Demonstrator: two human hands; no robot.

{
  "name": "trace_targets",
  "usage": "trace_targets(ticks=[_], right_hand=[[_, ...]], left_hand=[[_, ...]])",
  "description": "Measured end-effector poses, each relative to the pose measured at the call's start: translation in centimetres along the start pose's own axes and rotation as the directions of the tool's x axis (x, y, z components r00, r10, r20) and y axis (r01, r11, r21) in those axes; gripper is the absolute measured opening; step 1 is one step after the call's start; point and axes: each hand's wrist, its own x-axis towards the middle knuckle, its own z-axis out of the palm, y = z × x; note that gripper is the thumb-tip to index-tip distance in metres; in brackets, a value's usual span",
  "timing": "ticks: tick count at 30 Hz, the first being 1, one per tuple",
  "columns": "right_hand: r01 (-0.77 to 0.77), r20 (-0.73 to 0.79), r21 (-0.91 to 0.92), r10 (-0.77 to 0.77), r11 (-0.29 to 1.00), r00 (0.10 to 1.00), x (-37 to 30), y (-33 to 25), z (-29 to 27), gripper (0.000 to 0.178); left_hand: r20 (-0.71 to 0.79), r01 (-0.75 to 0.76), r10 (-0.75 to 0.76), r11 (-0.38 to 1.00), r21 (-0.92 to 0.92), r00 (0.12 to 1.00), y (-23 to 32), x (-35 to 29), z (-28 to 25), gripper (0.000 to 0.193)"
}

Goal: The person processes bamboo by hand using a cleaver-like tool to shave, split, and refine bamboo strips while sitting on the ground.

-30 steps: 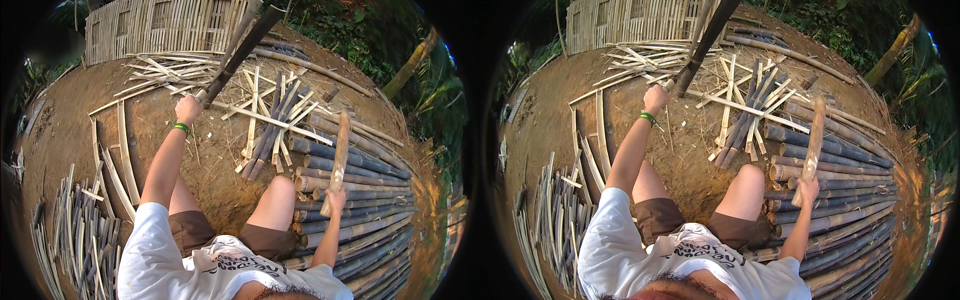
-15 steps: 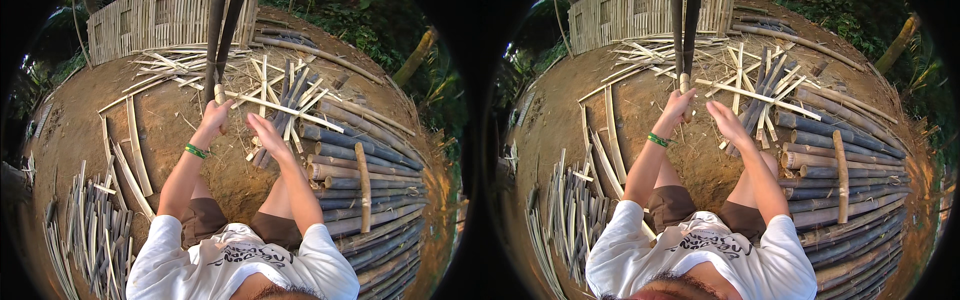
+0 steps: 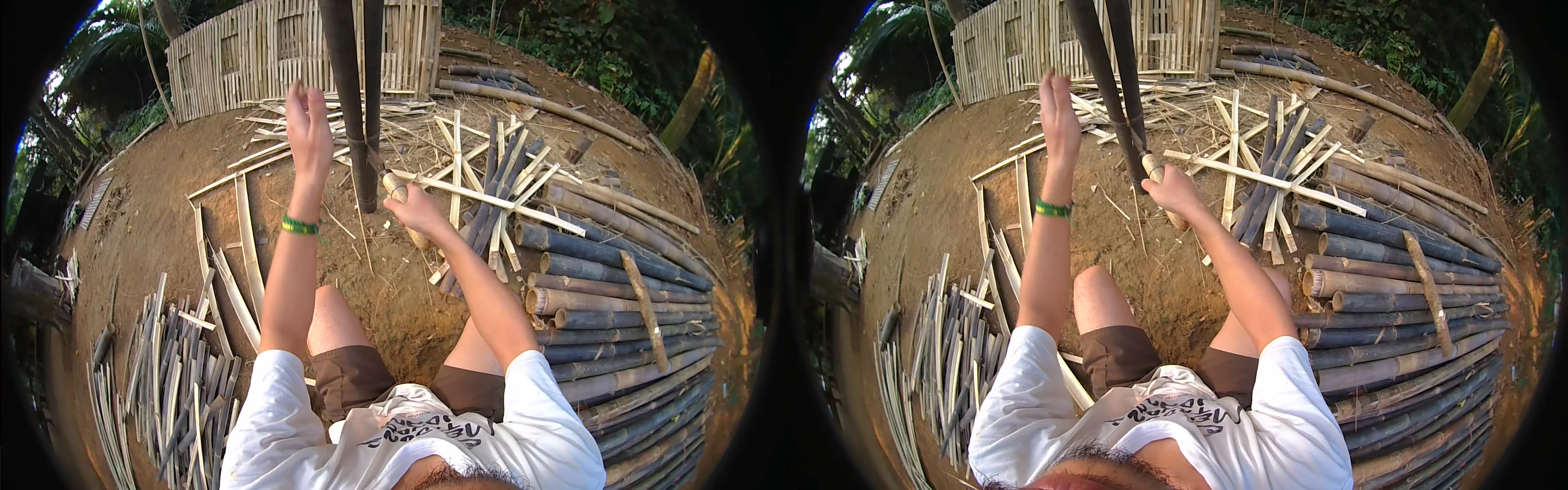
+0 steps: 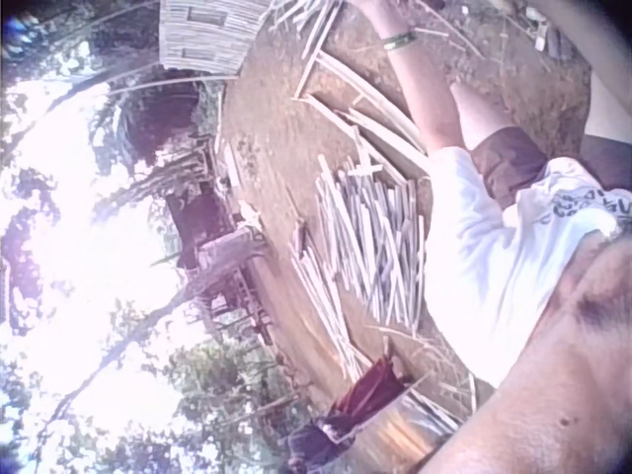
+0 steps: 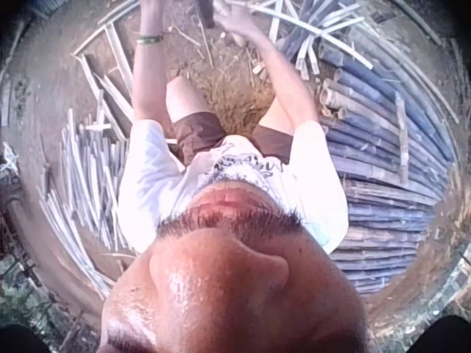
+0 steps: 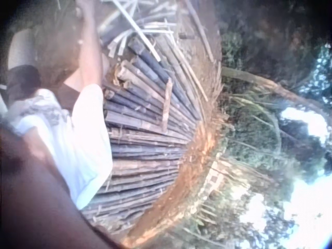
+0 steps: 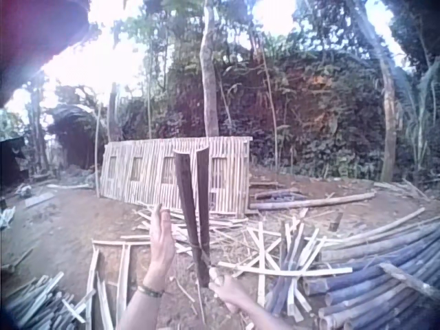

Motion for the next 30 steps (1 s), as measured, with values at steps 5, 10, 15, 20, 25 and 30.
trace_targets(ticks=[5, 10, 15, 20, 25, 30], right_hand=[[-0.012, 0.056, -0.144, 0.021, 0.99, 0.998, -3.6, -4.4, 0.6, 0.066], [-0.003, 0.047, -0.231, 0.014, 0.973, 0.999, -4.3, -4.4, 1.0, 0.059], [-0.03, 0.083, -0.172, 0.045, 0.985, 0.995, -4.3, -3.3, 1.7, 0.042], [-0.097, 0.124, -0.049, 0.102, 0.994, 0.987, -4.1, -2.2, 2.9, 0.037], [-0.035, 0.113, 0.01, 0.033, 0.999, 0.993, -3.3, 0.8, 3.1, 0.04], [0.047, 0.261, -0.014, -0.041, 0.999, 0.964, -0.1, 4.5, -0.4, 0.038]], left_hand=[[-0.121, -0.273, 0.256, 0.948, -0.161, 0.959, -1.3, 7.5, 0.1, 0.075], [-0.192, -0.193, 0.17, 0.975, -0.111, 0.967, -1.4, 8.8, 0.4, 0.063], [-0.368, -0.207, 0.124, 0.958, -0.197, 0.922, -0.4, 8.6, 1.4, 0.062], [-0.323, -0.178, 0.115, 0.969, -0.173, 0.939, -1.3, 9.5, 0.5, 0.062], [-0.295, -0.207, 0.148, 0.961, -0.181, 0.944, -2.6, 10.4, 0.7, 0.062], [0.115, 0.088, 0.015, 0.555, -0.827, 0.993, -2.5, 10.6, -0.2, 0.063]])
